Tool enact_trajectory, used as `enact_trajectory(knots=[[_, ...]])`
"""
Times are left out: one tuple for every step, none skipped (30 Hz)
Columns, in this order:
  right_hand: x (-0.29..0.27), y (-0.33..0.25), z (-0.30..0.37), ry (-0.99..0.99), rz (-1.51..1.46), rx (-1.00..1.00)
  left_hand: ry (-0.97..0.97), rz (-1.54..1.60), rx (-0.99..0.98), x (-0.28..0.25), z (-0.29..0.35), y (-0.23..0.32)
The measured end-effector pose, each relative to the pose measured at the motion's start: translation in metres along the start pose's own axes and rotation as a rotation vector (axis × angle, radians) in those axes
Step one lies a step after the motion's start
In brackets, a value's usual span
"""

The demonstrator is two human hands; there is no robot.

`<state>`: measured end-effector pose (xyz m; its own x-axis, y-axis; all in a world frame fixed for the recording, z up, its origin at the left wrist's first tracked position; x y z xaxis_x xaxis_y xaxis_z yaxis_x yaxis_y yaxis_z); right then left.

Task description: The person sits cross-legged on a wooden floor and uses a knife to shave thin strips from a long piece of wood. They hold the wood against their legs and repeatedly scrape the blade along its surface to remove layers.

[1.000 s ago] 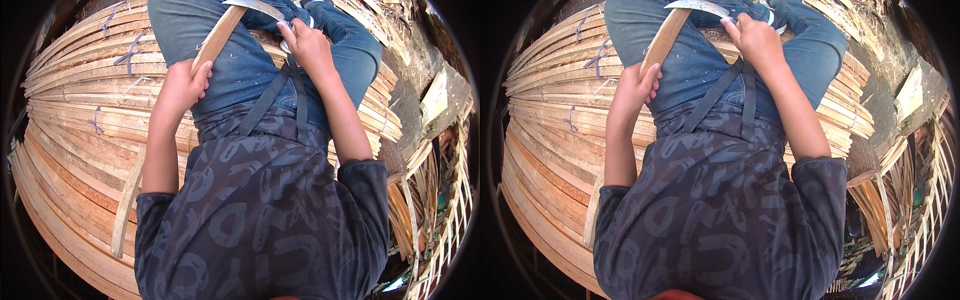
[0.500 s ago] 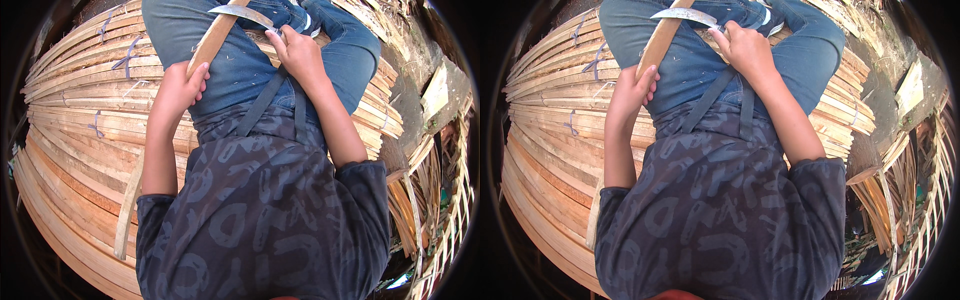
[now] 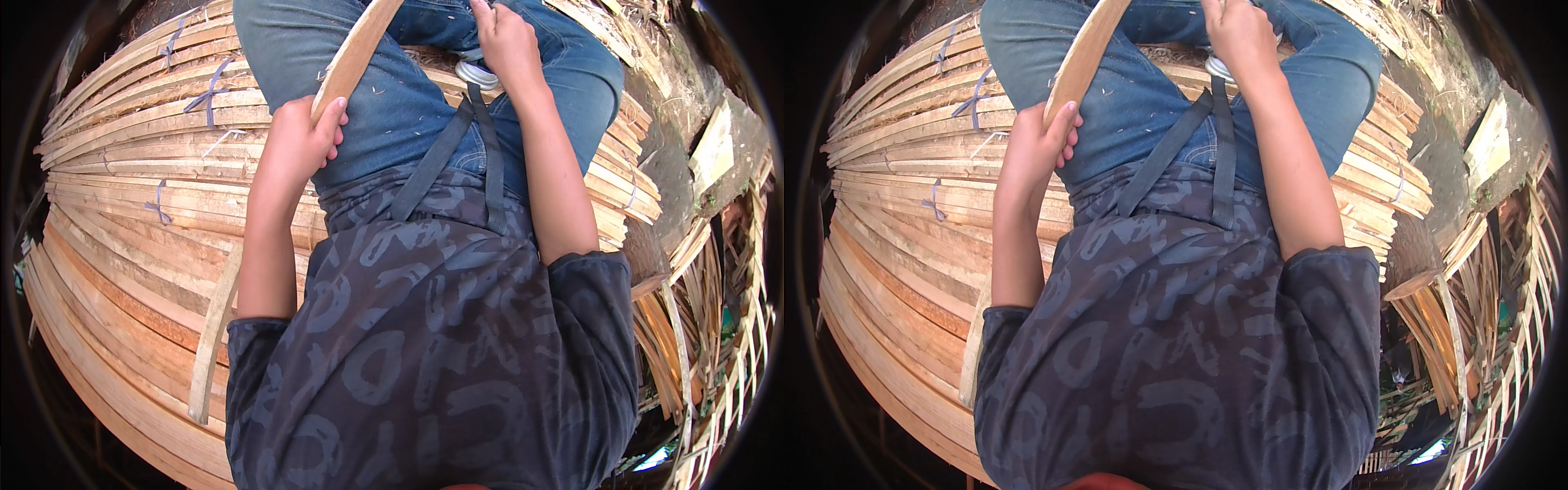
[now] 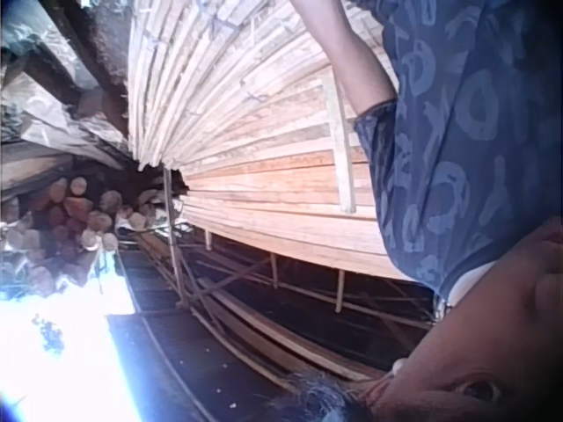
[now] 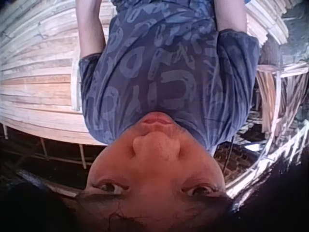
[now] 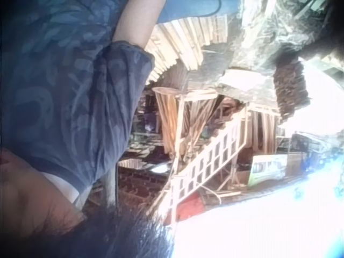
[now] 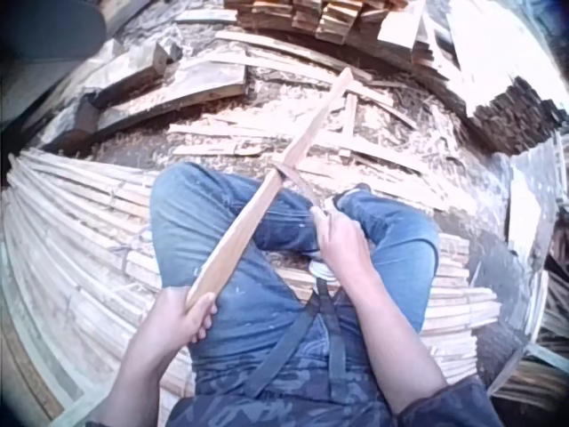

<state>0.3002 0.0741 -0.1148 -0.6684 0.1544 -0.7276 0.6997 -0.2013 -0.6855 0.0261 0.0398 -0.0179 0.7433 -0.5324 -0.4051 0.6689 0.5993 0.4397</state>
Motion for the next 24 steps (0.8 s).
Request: enact_trajectory(knots=[[-0.005, 0.010, -0.010, -0.041, 0.105, 0.017, 0.000, -0.008, -0.002, 0.000, 0.000, 0.001], [-0.010, 0.023, -0.015, -0.081, 0.210, 0.043, -0.005, -0.021, -0.004, 0.000, 0.000, 0.002], [-0.008, 0.033, -0.018, -0.099, 0.191, -0.002, -0.021, 0.007, -0.007, 0.000, -0.001, 0.001], [-0.005, 0.038, -0.013, -0.114, 0.246, -0.143, -0.038, 0.034, -0.011, -0.001, -0.002, -0.001], [-0.004, 0.031, -0.009, -0.134, 0.299, -0.295, -0.047, 0.072, -0.017, -0.001, -0.003, -0.004], [-0.003, 0.024, -0.006, -0.155, 0.352, -0.447, -0.048, 0.060, -0.012, -0.001, -0.004, -0.004], [-0.008, 0.023, 0.000, -0.133, 0.244, -0.374, -0.049, 0.048, -0.007, -0.001, -0.004, -0.005], [-0.011, 0.014, 0.007, -0.171, 0.194, -0.257, -0.046, 0.035, -0.009, -0.001, -0.003, -0.005], [-0.011, 0.008, 0.016, -0.210, 0.142, -0.135, -0.040, 0.030, -0.006, -0.001, -0.003, -0.003], [-0.009, 0.004, 0.022, -0.249, 0.090, -0.014, -0.034, 0.024, -0.004, 0.000, -0.002, 0.002], [-0.006, -0.004, 0.030, -0.258, 0.085, -0.075, -0.033, 0.017, -0.004, 0.000, -0.001, 0.003], [-0.004, -0.015, 0.036, -0.248, 0.042, -0.118, -0.037, 0.013, -0.005, 0.000, -0.001, 0.001], [0.000, -0.023, 0.040, -0.280, 0.084, -0.117, -0.040, 0.009, -0.007, 0.000, -0.001, -0.002], [0.001, -0.028, 0.037, -0.302, 0.130, -0.122, -0.041, 0.008, 0.005, -0.001, -0.003, 0.000], [0.002, -0.030, 0.033, -0.296, 0.158, -0.141, -0.038, 0.014, -0.002, -0.001, -0.004, -0.001], [0.004, -0.031, 0.028, -0.291, 0.187, -0.161, -0.034, 0.020, -0.009, -0.001, -0.004, -0.002], [0.006, -0.031, 0.023, -0.285, 0.215, -0.181, -0.029, 0.027, -0.015, -0.002, -0.004, -0.003], [0.006, -0.029, 0.018, -0.263, 0.215, -0.191, -0.023, 0.022, -0.017, -0.001, -0.003, -0.003], [0.005, -0.026, 0.014, -0.242, 0.214, -0.200, -0.017, 0.016, -0.020, 0.000, -0.002, -0.002], [0.005, -0.023, 0.010, -0.220, 0.214, -0.211, -0.011, 0.011, -0.022, 0.001, -0.002, -0.001], [0.005, -0.021, 0.009, -0.174, 0.187, -0.269, -0.009, 0.008, -0.009, 0.000, -0.002, 0.000], [0.004, -0.020, 0.006, -0.143, 0.196, -0.306, -0.007, 0.004, 0.003, 0.000, -0.003, 0.002], [0.003, -0.020, 0.005, -0.118, 0.202, -0.340, -0.005, -0.002, 0.008, 0.000, -0.002, 0.002], [0.003, -0.020, 0.003, -0.092, 0.207, -0.373, -0.002, -0.008, 0.010, 0.000, -0.002, 0.001]])
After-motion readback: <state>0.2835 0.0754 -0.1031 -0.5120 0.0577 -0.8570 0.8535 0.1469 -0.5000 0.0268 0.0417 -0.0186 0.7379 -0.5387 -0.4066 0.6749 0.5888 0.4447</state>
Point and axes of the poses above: each hand's wrist, its own z-axis away from the middle knuckle, its own x-axis out of the palm, y = z × x, the point moved 4 cm from there along -z, towards the middle knuckle, and after that the axes turned 4 degrees about -x, right-handed, at the moved point
